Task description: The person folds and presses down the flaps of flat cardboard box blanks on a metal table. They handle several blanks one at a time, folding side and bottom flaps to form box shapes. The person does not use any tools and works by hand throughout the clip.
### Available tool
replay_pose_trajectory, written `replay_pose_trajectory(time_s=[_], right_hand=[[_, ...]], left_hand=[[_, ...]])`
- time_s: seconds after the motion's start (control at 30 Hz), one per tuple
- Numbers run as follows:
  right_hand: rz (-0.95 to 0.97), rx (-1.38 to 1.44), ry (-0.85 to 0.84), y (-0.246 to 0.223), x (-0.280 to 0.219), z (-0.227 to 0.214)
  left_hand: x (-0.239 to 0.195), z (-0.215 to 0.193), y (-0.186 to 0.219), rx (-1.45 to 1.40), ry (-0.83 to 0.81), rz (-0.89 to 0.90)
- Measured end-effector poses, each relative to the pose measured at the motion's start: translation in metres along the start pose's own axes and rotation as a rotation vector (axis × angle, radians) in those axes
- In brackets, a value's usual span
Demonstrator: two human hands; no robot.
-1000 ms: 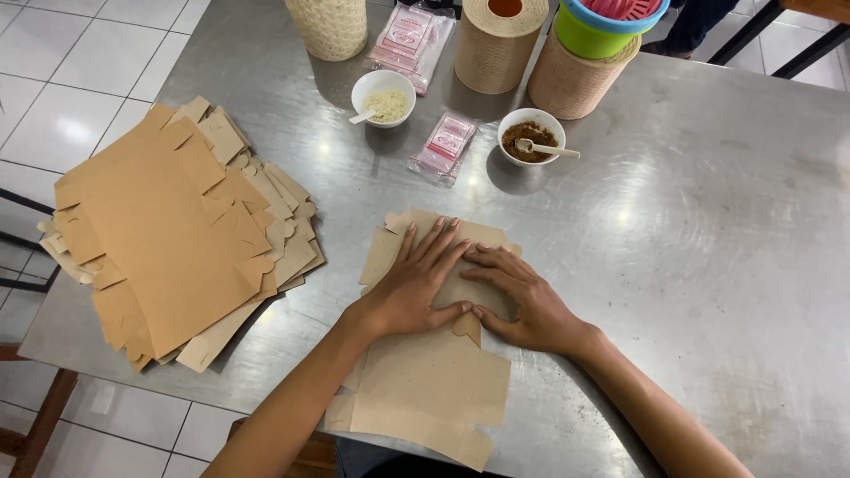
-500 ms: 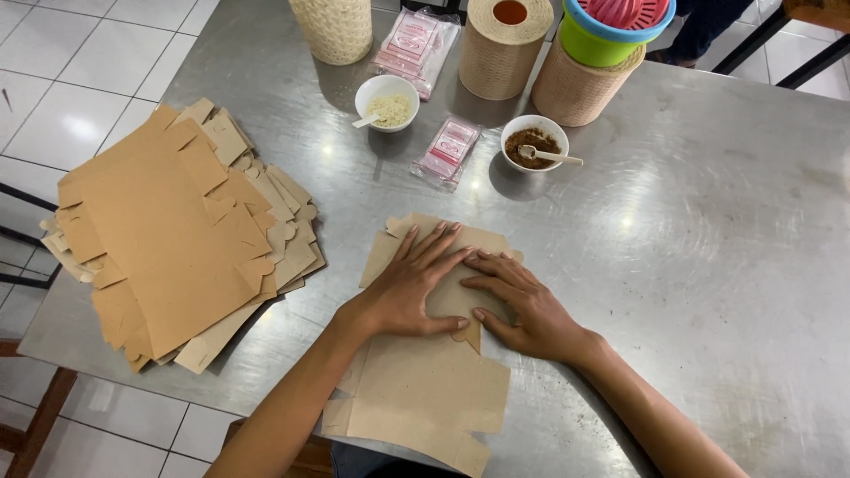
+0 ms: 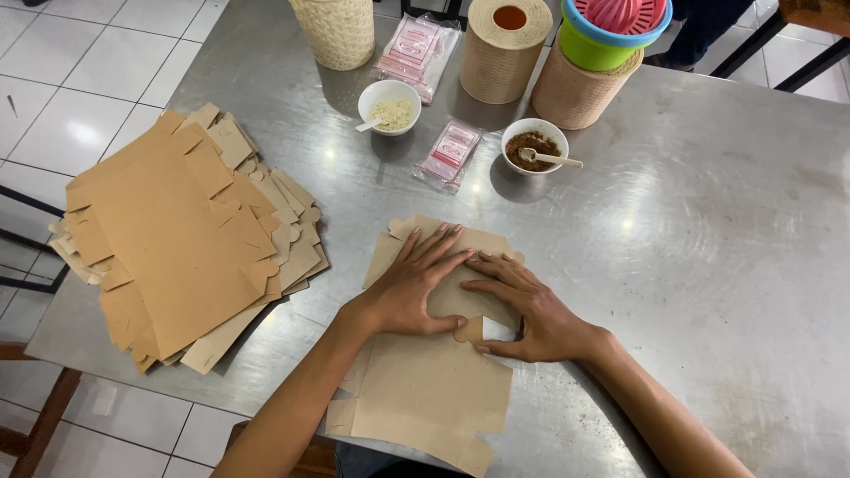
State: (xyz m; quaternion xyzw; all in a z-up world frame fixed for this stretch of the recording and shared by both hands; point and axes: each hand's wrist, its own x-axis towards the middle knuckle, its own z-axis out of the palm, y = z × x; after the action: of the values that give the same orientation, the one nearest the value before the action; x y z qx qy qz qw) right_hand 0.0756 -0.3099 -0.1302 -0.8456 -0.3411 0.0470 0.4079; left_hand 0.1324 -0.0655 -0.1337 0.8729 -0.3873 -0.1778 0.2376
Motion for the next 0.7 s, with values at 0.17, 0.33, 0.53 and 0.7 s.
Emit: replay_pose_trajectory(time_s=[0.17, 0.33, 0.53, 0.7], right_hand=[[0.015, 0.003, 0.005, -0.001, -0.001, 0.002], [0.021, -0.006, 0.024, 0.005, -0.003, 0.007], [0.033, -0.016, 0.057, 0.003, 0.000, 0.009], [0.028, -0.073, 0.102, 0.003, 0.000, 0.013]], left_hand=[[-0.002, -0.002, 0.003, -0.007, -0.004, -0.014], [-0.002, 0.000, 0.002, 0.007, -0.011, -0.016], [-0.001, -0.002, 0.002, -0.002, -0.013, -0.022], [-0.001, -0.002, 0.001, 0.005, -0.005, -0.014]])
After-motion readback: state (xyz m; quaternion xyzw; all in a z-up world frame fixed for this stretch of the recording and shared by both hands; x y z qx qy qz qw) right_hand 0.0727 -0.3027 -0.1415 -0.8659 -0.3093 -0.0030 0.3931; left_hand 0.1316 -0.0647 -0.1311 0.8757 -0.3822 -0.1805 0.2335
